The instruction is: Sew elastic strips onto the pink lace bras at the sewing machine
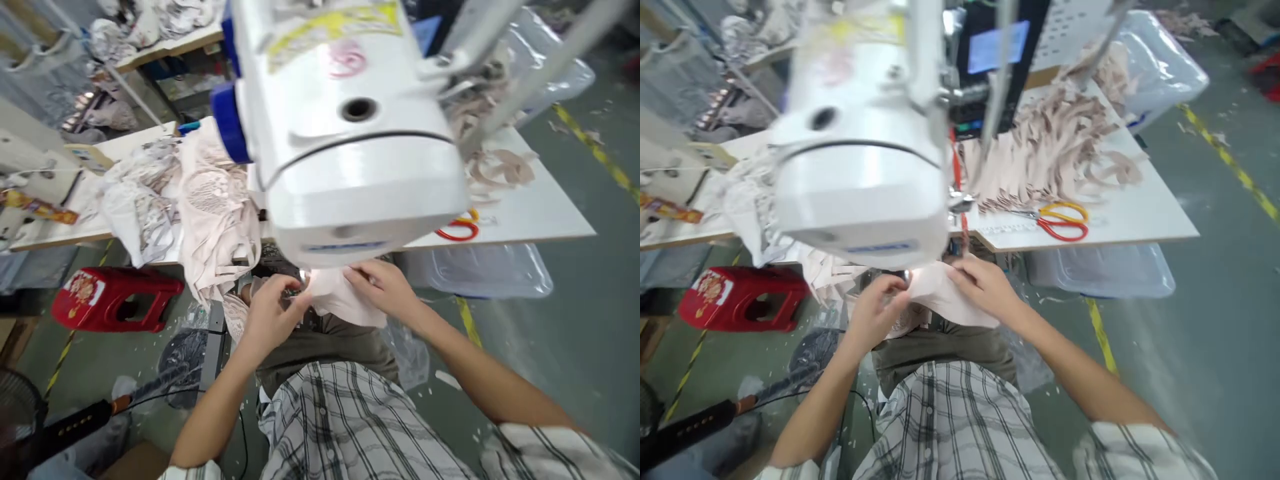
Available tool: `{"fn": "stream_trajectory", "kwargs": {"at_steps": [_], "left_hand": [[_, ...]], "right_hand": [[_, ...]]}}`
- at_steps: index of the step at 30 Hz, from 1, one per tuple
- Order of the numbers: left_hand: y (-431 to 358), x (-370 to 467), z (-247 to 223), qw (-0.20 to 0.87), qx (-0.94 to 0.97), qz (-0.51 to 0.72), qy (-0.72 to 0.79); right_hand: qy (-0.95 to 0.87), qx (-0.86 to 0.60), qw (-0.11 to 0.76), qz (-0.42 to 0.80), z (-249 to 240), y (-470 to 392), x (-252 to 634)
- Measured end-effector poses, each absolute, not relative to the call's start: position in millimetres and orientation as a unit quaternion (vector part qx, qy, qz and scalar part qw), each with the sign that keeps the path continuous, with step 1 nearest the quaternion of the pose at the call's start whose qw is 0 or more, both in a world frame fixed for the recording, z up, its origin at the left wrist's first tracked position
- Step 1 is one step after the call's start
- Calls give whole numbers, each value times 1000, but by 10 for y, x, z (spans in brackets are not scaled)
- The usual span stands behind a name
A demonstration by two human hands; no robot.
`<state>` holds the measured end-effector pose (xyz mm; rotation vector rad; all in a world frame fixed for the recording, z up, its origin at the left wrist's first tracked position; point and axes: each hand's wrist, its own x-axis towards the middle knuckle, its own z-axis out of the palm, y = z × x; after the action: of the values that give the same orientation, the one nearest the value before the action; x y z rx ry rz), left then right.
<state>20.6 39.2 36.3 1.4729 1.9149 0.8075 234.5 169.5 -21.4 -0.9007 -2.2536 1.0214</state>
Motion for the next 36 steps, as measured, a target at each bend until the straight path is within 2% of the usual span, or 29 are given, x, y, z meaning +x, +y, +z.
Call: {"fn": "stream_trajectory", "kwargs": {"at_steps": [3,7,11,14,16,18,20,21,23,25,28,32,36], "left_hand": [[311,155,390,411,585,279,641],[140,226,457,550,544,354,526],[-84,64,605,479,501,383,611],[-185,-171,588,468,526,308,640],[-204,-270,445,448,540,261,663],[-200,-285,209,355,518,267,731],[-185,-218,-67,262,449,320,792],[-174,-162,-201,254,418,346,800],[-147,-33,-431,314,389,378,780],[-115,81,-586,369,388,388,750],[-81,167,-681,367,383,407,744],[-63,171,-632,321,384,417,759],[-30,203,-442,344,399,423,738]], "right_hand": [[-855,-271,175,407,-19,1367,2495],[-828,-184,135,512,257,915,2509],[-705,-183,126,673,128,750,2043],[-476,-218,111,845,-209,760,1609],[-345,-291,147,880,-436,769,1426],[-319,-356,216,851,-619,755,1352],[-387,-387,279,789,-756,719,1353],[-443,-391,302,748,-811,697,1365],[-578,-381,321,647,-907,659,1396],[-701,-356,315,532,-988,650,1428],[-821,-298,258,413,-1054,706,1510],[-862,-247,184,404,-953,835,1699],[-842,-305,225,384,-735,927,1803]]}}
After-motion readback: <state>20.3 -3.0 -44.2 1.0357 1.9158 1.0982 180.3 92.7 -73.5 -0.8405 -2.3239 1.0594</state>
